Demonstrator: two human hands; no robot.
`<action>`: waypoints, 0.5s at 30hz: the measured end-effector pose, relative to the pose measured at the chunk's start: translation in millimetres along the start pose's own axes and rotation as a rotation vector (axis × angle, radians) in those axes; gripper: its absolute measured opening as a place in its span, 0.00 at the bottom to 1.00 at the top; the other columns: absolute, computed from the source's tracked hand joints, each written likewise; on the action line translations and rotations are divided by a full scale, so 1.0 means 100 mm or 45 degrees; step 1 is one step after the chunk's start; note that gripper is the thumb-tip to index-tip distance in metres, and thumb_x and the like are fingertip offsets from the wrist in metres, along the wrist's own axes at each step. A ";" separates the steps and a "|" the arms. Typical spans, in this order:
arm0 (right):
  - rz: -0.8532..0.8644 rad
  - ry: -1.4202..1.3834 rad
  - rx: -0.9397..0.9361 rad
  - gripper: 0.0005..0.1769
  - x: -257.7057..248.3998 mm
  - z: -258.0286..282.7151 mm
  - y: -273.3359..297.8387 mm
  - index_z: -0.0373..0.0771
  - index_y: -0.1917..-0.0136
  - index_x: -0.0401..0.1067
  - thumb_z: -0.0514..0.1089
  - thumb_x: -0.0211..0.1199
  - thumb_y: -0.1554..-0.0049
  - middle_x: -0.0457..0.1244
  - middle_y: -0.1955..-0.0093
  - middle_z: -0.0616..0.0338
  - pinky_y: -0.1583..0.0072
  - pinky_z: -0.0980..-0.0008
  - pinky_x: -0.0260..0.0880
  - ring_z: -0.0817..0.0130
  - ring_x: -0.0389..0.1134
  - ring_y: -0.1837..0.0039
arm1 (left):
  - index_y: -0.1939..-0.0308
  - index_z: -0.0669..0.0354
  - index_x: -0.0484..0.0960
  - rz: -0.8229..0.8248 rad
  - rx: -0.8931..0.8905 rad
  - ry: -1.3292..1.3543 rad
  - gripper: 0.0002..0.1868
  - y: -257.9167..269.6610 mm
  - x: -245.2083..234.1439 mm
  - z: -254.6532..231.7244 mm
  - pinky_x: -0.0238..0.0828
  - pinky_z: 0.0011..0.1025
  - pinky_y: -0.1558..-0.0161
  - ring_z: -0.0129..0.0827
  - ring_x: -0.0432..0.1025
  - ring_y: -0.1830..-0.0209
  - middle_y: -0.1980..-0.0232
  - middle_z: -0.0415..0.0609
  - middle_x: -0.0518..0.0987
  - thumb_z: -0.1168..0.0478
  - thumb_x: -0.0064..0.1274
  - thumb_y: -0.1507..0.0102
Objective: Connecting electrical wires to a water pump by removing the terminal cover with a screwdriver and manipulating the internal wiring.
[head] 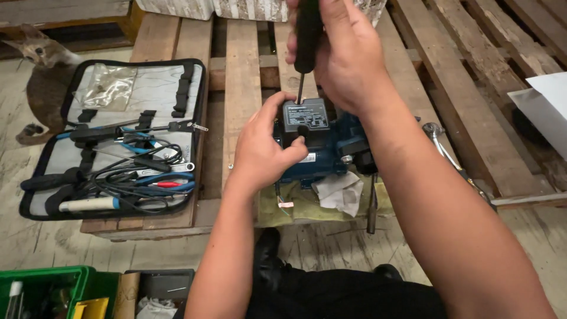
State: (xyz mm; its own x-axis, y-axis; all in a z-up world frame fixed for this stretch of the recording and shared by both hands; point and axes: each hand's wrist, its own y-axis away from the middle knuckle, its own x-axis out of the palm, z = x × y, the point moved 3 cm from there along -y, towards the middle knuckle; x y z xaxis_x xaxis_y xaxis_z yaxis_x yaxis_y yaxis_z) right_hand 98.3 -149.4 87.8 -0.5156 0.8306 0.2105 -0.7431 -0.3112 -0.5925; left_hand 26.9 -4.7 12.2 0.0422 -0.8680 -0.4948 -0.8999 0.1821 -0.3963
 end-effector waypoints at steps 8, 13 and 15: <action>-0.092 0.051 0.195 0.27 0.20 0.07 -0.03 0.43 0.60 0.62 0.70 0.52 0.45 0.57 0.63 0.65 0.57 0.70 0.60 0.75 0.55 0.65 | 0.37 0.43 0.70 0.007 -0.015 -0.024 0.34 0.00 -0.01 0.05 0.67 0.37 0.48 0.40 0.72 0.48 0.47 0.42 0.80 0.53 0.53 0.49; -0.020 0.277 -0.098 0.23 0.08 0.01 -0.01 0.47 0.45 0.58 0.66 0.57 0.35 0.55 0.50 0.64 0.55 0.66 0.69 0.70 0.61 0.59 | 0.37 0.42 0.71 0.009 -0.009 0.020 0.35 0.01 -0.01 0.13 0.66 0.34 0.50 0.38 0.71 0.53 0.50 0.41 0.80 0.53 0.56 0.49; -0.185 0.114 -0.028 0.19 -0.07 -0.07 -0.02 0.44 0.44 0.69 0.56 0.68 0.39 0.61 0.54 0.60 0.52 0.62 0.81 0.66 0.69 0.51 | 0.30 0.50 0.68 0.009 0.117 0.063 0.38 0.02 -0.01 0.17 0.65 0.35 0.37 0.40 0.73 0.36 0.31 0.44 0.77 0.54 0.58 0.45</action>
State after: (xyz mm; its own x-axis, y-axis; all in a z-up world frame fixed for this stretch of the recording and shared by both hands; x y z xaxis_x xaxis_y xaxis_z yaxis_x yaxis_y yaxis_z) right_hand 106.6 -151.1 82.5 -0.3622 0.9044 0.2255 -0.7972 -0.1752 -0.5778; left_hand 32.6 4.7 -0.9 0.0125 -0.8879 -0.4600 -0.8562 0.2281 -0.4636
